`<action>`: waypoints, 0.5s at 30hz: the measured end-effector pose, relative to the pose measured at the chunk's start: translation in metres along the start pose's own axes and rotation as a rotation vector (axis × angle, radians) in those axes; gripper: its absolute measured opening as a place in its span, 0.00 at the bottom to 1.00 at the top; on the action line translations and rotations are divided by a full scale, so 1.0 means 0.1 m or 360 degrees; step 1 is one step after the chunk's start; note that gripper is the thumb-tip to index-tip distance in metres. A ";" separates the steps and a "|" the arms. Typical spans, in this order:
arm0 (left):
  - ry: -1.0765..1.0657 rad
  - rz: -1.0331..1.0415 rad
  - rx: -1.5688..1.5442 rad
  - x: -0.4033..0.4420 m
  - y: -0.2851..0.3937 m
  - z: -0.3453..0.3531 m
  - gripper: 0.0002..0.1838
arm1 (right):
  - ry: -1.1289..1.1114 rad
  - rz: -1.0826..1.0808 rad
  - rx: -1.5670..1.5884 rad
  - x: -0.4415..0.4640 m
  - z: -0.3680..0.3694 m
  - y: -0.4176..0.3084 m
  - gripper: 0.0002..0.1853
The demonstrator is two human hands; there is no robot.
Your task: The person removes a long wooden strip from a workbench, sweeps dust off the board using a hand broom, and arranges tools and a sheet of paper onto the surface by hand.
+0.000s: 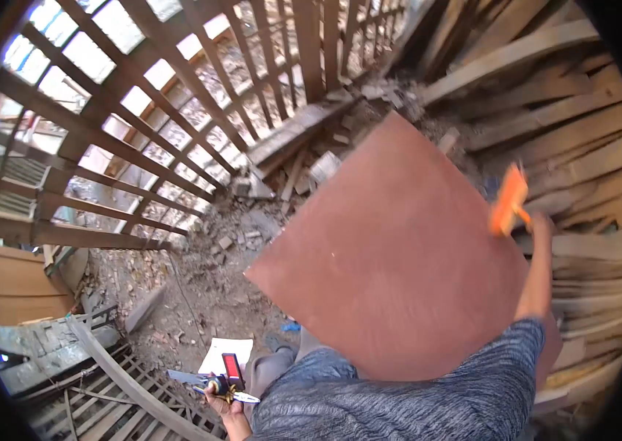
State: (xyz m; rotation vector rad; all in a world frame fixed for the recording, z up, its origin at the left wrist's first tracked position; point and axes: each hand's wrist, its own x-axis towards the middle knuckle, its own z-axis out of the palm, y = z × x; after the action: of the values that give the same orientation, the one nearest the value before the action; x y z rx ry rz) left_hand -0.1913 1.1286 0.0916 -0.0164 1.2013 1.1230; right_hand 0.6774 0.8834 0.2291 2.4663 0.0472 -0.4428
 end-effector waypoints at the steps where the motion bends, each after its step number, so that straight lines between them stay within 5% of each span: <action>1: -0.0012 -0.0017 0.0029 0.05 0.02 -0.05 0.25 | 0.0122 -0.0065 -0.0262 -0.04 0.57 0.49 0.14; 2: -0.0028 -0.0048 0.0070 0.11 0.03 -0.10 0.26 | 0.0147 0.0123 -0.0297 0.18 1.46 1.06 0.14; 4: 0.0058 -0.0059 0.0118 0.14 -0.03 -0.01 0.27 | -0.0385 0.0334 -0.0767 -0.32 2.08 1.28 0.17; 7: -0.0006 -0.0189 0.0170 0.20 -0.05 0.09 0.25 | 0.0063 0.0125 0.0318 -0.96 2.70 0.92 0.24; 9: -0.0095 -0.0214 0.0206 0.27 -0.05 0.10 0.26 | 0.0118 -0.0020 0.0959 -1.21 2.37 0.13 0.18; 12: -0.0313 -0.0314 0.0159 0.36 0.03 0.06 0.27 | -0.0700 -0.0001 0.2453 -2.68 0.66 -1.48 0.15; 13: -0.0314 -0.0318 0.0154 0.38 0.05 0.07 0.28 | -0.0248 -0.0953 0.1598 -2.96 0.47 -1.81 0.12; 14: -0.0319 -0.0325 0.0145 0.40 0.05 0.09 0.28 | 0.0647 -0.1503 0.0762 -3.24 0.28 -2.14 0.10; 15: -0.0377 -0.0374 0.0147 0.41 0.07 0.11 0.27 | 0.0146 -0.1596 0.1146 -3.42 0.17 -2.55 0.08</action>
State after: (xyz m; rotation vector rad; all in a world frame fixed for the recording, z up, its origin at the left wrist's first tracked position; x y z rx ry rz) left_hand -0.1911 1.1655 0.0700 0.0444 1.0091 0.8380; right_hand 0.3148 1.1034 0.1801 2.9935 1.4206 -0.8620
